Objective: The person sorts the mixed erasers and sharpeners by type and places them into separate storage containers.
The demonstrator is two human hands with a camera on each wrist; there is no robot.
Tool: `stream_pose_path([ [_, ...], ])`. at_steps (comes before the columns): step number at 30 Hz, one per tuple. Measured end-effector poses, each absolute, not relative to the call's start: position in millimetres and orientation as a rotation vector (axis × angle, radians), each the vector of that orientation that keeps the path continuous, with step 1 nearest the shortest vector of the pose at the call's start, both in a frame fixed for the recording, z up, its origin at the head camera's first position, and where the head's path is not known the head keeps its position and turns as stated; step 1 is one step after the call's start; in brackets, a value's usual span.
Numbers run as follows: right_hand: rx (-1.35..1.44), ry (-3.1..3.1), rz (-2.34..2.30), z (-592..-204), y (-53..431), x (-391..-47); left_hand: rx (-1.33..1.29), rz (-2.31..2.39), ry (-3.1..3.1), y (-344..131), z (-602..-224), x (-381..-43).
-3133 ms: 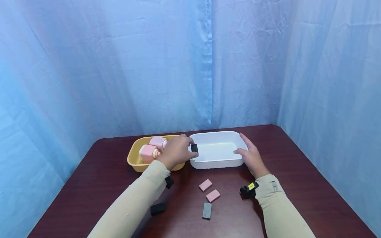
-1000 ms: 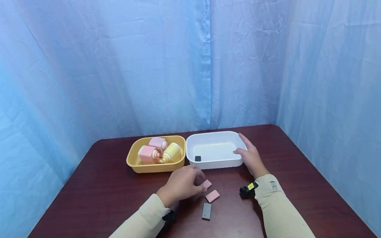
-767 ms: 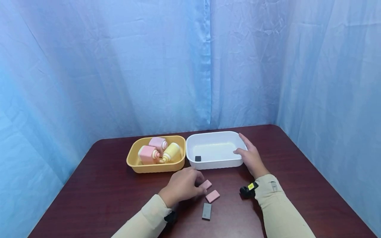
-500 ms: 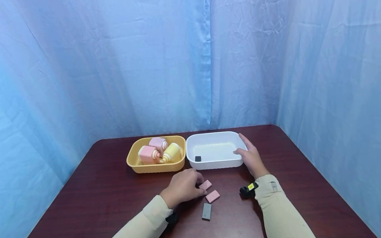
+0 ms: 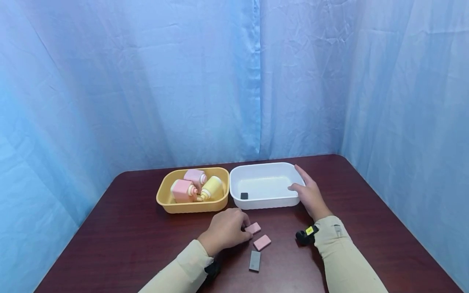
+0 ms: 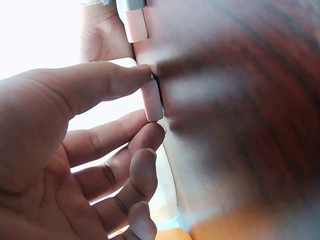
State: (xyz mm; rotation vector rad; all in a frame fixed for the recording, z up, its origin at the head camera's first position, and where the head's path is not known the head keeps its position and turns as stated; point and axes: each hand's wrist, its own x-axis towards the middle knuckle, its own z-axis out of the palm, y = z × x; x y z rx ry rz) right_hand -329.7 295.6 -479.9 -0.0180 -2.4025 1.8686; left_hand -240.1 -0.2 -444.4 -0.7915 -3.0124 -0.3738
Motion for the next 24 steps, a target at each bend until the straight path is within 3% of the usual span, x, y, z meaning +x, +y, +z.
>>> stream_pose_path([
  [24, -0.023, -2.405, 1.844, -482.1, 296.0, -330.8, -0.815, -0.463, -2.904, 2.9, -415.5, -239.6],
])
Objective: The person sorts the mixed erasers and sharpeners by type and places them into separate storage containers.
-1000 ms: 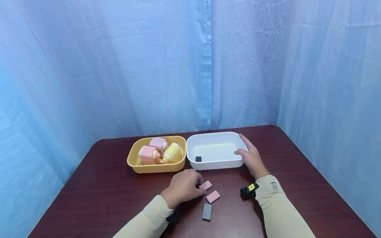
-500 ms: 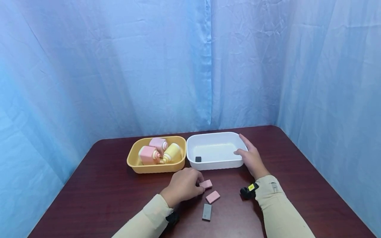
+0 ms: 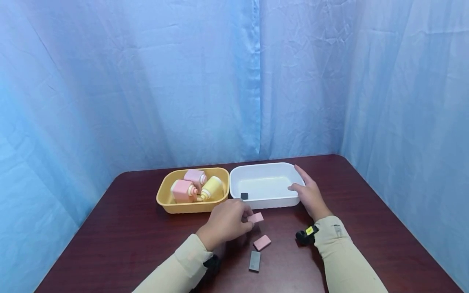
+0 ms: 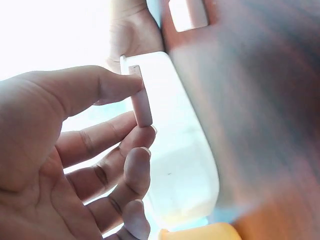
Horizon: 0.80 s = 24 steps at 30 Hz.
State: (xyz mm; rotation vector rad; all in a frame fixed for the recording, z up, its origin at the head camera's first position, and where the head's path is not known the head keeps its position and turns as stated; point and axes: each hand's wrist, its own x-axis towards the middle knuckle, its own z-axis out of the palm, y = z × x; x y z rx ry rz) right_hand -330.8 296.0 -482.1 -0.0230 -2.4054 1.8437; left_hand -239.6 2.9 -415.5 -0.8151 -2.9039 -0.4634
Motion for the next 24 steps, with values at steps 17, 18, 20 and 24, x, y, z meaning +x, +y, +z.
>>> stream_pose_path([
  [17, -0.016, -2.402, 1.846, -485.2, 296.3, -334.7, -0.782, -0.344, -2.802, 11.8, -386.8, -264.9],
  [18, -0.014, -2.403, 1.848, -485.0, 296.3, -334.5, -0.778, -0.337, -2.804, 12.5, -385.1, -266.7],
  [20, -0.019, -2.403, 1.852, -484.2, 296.2, -333.9, -0.764, -0.322, -2.801, 13.7, -382.2, -270.4],
  [24, -0.024, -2.402, 1.86, -482.7, 296.4, -332.7, -0.747, -0.333, -2.81, 15.5, -377.7, -277.0],
])
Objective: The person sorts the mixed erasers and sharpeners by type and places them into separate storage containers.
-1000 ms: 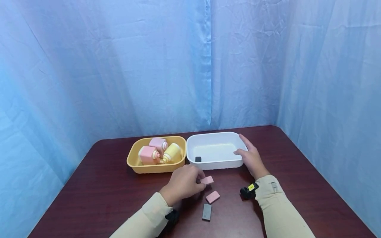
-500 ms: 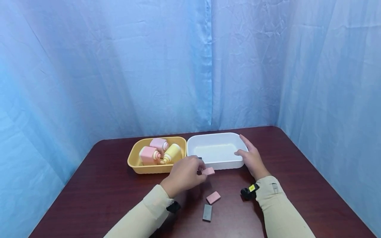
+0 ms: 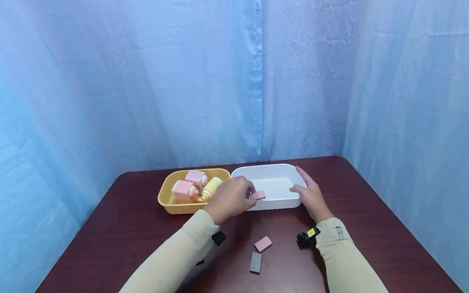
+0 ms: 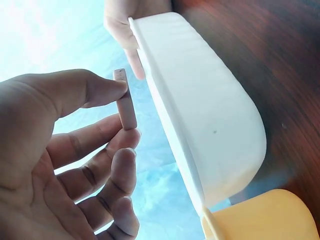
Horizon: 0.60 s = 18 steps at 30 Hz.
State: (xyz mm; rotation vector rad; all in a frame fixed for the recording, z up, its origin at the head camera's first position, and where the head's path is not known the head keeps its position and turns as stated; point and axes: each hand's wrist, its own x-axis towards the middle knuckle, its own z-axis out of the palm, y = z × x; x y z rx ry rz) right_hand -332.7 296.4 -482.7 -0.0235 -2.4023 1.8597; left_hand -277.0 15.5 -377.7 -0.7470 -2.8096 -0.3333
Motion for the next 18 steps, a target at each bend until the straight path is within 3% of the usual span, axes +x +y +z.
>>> stream_pose_path([
  [18, -0.009, -2.412, 1.863, -480.5, 297.8, -331.1, -0.648, -0.421, -2.893, 14.3, -381.7, -291.5],
])
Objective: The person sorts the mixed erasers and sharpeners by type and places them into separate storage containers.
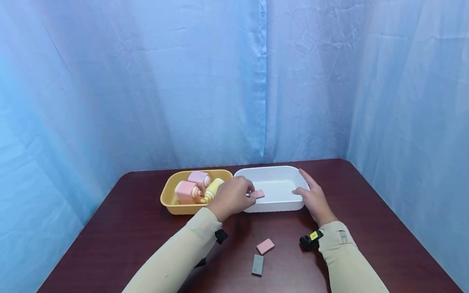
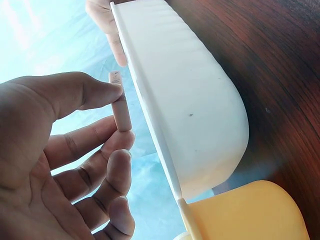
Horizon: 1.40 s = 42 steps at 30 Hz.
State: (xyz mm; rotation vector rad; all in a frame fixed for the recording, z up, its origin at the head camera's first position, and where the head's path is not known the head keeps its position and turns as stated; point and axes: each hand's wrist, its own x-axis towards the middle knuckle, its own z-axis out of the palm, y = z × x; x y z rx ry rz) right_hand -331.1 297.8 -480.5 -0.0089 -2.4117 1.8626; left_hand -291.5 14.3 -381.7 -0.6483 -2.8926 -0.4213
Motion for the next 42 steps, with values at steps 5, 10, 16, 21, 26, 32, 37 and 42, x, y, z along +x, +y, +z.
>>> stream_pose_path([
  [5, -0.007, -2.408, 1.866, -479.2, 297.4, -330.4, -0.64, -0.425, -2.907, 14.7, -382.5, -293.2],
  [10, -0.006, -2.41, 1.873, -479.4, 296.2, -330.1, -0.64, -0.428, -2.903, 15.3, -383.7, -294.4],
  [16, 0.002, -2.409, 1.864, -481.0, 296.8, -331.5, -0.654, -0.411, -2.894, 15.8, -384.6, -295.7],
  [21, -0.006, -2.408, 1.86, -480.5, 297.1, -331.1, -0.664, -0.353, -2.9, 14.5, -385.0, -295.8],
  [26, -0.005, -2.41, 1.862, -479.1, 296.0, -329.4, -0.666, -0.371, -2.899, 14.2, -386.2, -294.6],
  [32, -0.011, -2.412, 1.865, -477.9, 296.0, -328.8, -0.66, -0.39, -2.924, 15.6, -384.9, -291.4],
  [37, -0.008, -2.411, 1.861, -478.5, 296.4, -329.2, -0.678, -0.379, -2.91, 16.4, -383.4, -289.1],
  [42, -0.012, -2.409, 1.862, -477.9, 296.3, -328.9, -0.684, -0.363, -2.901, 16.3, -382.6, -286.8],
])
